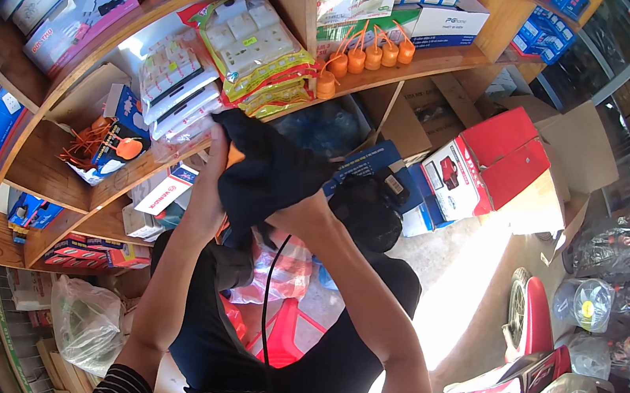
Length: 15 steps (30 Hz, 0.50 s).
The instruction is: Assembling an electrical socket and cord component in a shop environment.
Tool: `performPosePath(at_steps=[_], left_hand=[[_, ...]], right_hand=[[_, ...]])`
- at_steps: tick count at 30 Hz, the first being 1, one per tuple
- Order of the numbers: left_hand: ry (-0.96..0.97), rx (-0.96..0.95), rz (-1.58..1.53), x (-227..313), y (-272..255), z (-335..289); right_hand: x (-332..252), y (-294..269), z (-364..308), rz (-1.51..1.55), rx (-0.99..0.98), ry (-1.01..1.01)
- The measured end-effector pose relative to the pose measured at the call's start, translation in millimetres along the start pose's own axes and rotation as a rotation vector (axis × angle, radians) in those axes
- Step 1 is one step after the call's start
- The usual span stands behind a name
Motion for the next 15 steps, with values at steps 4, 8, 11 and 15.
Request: performPosePath(at_steps=[4, 8, 11, 15], left_hand=[[0.355, -0.005, 0.649, 27.0, -1.2, -1.7], [0.327, 0.100, 0.607, 30.1, -13.0, 10.0], [0.618, 0.150, 0.547, 61.2, -6.8, 2.2], [0.641, 0.010, 0.512, 64.6, 3.8, -6.3]], right_hand=[[19.7, -10.1, -0.8, 0.133, 0.086, 0.109], [15.4, -29.8, 2.5, 0.120, 0.226, 0.040], [17.5, -37.2, 2.8, 0.173, 0.273, 0.059], [46.6, -19.6, -8.8, 0.457, 0.193, 0.347]])
Point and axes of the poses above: each hand's wrist, its own z-axis towards the middle knuckle, its own y-axis out of the palm, x = y × z, the point moved 10 cm from there along z, towards the middle knuckle, and after that the axes turned 3 degrees about z, right-handed, at the moved point
